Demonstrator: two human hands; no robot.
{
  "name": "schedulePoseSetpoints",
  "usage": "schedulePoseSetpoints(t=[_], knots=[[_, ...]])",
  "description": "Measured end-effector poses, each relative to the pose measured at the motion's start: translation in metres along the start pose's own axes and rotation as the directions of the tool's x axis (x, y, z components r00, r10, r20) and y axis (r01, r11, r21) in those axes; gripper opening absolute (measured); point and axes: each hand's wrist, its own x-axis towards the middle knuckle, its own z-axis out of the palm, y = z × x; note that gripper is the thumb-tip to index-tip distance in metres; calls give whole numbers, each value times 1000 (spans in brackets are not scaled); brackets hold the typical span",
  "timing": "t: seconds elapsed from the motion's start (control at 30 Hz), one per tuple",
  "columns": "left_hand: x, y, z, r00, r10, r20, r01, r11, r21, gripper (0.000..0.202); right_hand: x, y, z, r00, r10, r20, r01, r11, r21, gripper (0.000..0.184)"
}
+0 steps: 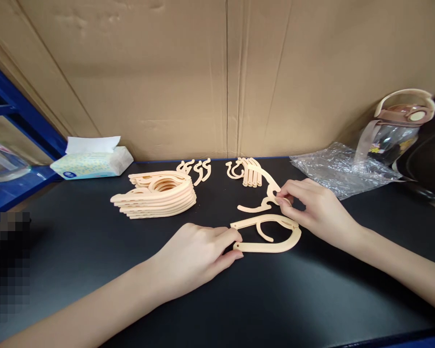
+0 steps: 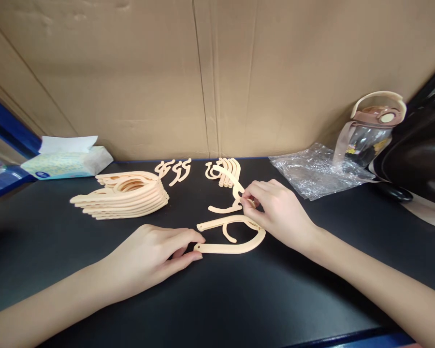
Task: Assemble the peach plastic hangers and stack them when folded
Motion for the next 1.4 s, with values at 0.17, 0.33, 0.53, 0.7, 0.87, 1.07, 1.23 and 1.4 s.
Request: schedulePoseSetpoints(t=[0.17, 0.33, 0.53, 0.7, 0.87, 1.07, 1.23, 1.4], knots=[[0, 1, 0, 996, 66, -62, -65, 998, 22, 21, -5, -9, -1, 997, 12, 77, -19, 995, 97, 17], [1, 4, -8, 933, 275, -234, -246, 958, 147, 10, -6, -16, -1, 988, -106, 110, 87, 983, 164, 19], [0, 18, -19, 839, 416, -350, -262, 873, 412, 20, -7, -26, -2, 970, -129, 206, 58, 946, 320, 19], [3, 19, -17, 891, 417, -180, -334, 870, 362, 30, -10, -38, -6, 943, -191, 273, 24, 857, 515, 25], [3, 20, -14, 880, 442, -175, -391, 882, 265, 21, -11, -47, -8, 907, -279, 314, 60, 826, 560, 27], [-3, 27, -13, 897, 435, -80, -399, 874, 276, 16, -14, -47, -9, 875, -337, 348, 90, 819, 566, 12], [-7, 24, -13, 925, 379, -9, -364, 894, 261, 24, -14, -40, -8, 885, -316, 343, 104, 850, 516, 12], [-3, 16, -9, 945, 325, -36, -307, 921, 240, 29, -12, -28, -3, 915, -301, 267, 204, 919, 337, 13]])
